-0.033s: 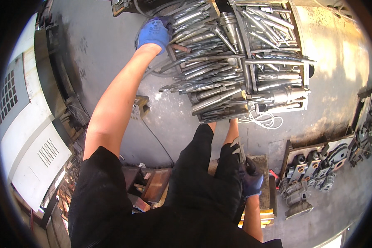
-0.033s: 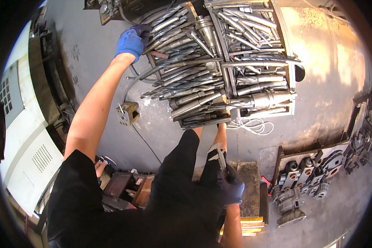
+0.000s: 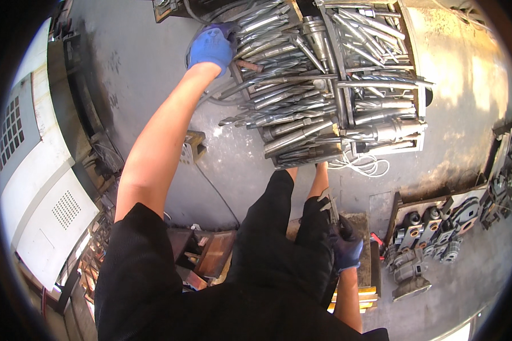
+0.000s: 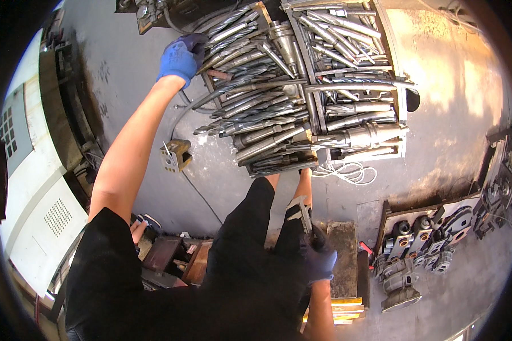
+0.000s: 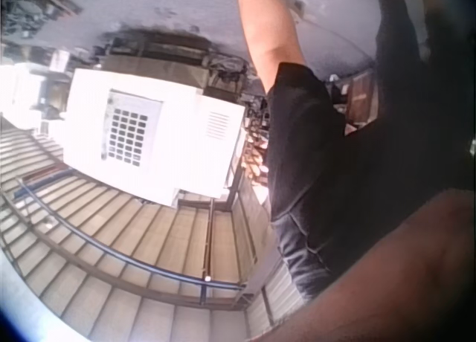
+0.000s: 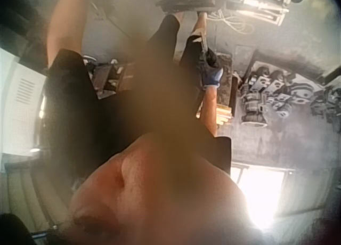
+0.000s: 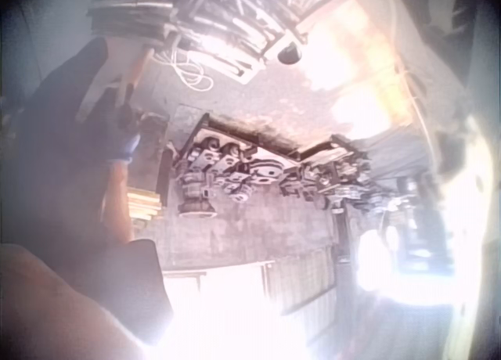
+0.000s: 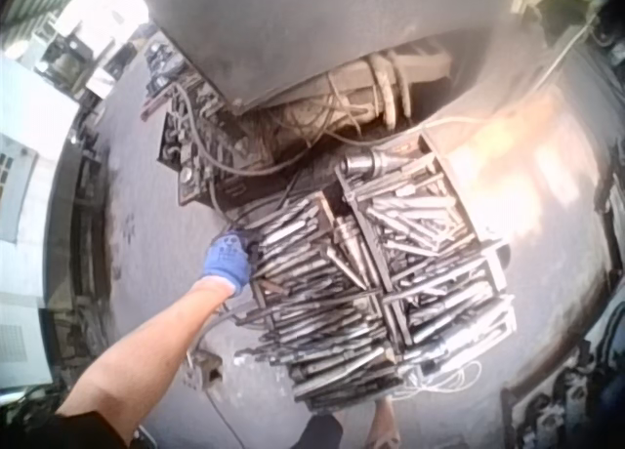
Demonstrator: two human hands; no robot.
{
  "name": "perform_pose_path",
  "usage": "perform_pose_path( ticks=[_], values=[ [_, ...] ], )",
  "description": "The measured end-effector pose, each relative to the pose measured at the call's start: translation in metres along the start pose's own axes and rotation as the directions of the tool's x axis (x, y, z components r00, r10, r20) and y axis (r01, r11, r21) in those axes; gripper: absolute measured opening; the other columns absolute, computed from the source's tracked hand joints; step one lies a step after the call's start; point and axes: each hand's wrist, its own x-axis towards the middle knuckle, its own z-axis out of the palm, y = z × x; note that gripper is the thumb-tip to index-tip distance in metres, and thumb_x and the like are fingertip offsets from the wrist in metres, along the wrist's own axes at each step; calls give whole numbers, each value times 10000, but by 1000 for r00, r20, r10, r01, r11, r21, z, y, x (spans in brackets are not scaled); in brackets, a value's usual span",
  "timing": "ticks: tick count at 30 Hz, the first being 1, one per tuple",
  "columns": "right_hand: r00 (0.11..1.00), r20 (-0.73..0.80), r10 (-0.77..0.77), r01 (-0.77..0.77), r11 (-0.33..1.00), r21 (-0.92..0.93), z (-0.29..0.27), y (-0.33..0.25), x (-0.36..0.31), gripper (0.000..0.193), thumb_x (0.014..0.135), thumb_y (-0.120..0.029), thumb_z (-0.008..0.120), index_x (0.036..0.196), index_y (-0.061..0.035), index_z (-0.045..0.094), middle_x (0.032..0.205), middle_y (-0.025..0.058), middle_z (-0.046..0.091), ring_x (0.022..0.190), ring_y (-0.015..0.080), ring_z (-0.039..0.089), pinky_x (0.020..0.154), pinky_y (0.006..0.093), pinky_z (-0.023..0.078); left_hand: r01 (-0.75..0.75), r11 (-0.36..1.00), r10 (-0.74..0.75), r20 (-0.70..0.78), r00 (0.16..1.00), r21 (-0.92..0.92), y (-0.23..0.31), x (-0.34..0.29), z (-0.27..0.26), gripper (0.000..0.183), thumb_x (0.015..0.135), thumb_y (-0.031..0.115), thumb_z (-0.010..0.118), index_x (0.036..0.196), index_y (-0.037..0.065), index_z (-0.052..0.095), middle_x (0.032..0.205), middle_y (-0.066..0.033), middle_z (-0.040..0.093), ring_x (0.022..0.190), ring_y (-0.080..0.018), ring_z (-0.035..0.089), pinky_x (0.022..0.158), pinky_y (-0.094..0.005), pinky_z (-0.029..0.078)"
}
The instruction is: The person uses a caliper to measure various metal components at a workbench and then organizes them into a storage rack.
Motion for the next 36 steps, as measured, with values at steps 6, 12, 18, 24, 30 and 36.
perform_pose_path(
  ticks=[6, 12, 18, 24, 30, 36],
  values=[
    [1000, 13, -29, 28, 999, 16, 1, -10, 2, 402, 895, -39, 791, 1282, 17, 693, 1094, 67, 756, 930, 86, 650, 813, 272, 543, -13, 998, 29, 240, 970, -67, 33, -80, -3, 275, 897, 298, 696, 1117, 140, 735, 1011, -179, 739, 903, -393, 707, 795, -474, 574],
    [999, 17, -36, 35, 998, 43, 4, -11, 1, 408, 893, -23, 791, 1286, 20, 691, 1049, 49, 751, 887, 90, 647, 772, 273, 546, -95, 975, 1, 425, 905, 200, 49, -90, 14, 379, 882, 300, 713, 1230, 158, 673, 1079, -162, 734, 956, -367, 715, 821, -474, 579],
    [1000, -5, -1, 1, 999, 51, 2, -13, 2, 416, 893, -27, 794, 1293, 20, 690, 1002, 27, 733, 819, 76, 626, 701, 257, 538, -64, 995, 28, 404, 914, 76, 41, -79, 0, 383, 853, 265, 724, 1219, 157, 700, 1117, -176, 724, 988, -368, 712, 849, -480, 577],
    [999, -10, 49, -49, 999, 19, 2, -29, -1, 414, 901, -37, 793, 1297, 16, 688, 1019, 37, 733, 800, 71, 621, 668, 246, 532, 8, 986, -53, 269, 962, 167, 22, -52, -24, 357, 862, 312, 723, 1183, 157, 736, 1102, -193, 726, 969, -392, 710, 851, -489, 576],
    [999, -17, 42, -40, 996, 77, 4, -25, 1, 412, 904, -47, 794, 1298, 8, 689, 1035, 46, 740, 802, 70, 618, 673, 248, 532, -21, 964, -14, 131, 991, 265, 2, -9, -15, 336, 887, 301, 705, 1203, 190, 730, 1046, -176, 746, 933, -389, 719, 821, -490, 584],
    [999, 6, -42, 42, 999, -22, 5, -31, 1, 403, 911, -56, 788, 1295, 13, 688, 1059, 41, 745, 867, 78, 622, 763, 258, 534, 15, 988, 44, 372, 927, -153, 83, -68, -36, 501, 853, 452, 781, 1210, 104, 725, 1037, -177, 750, 924, -355, 730, 843, -457, 580]
  ],
)
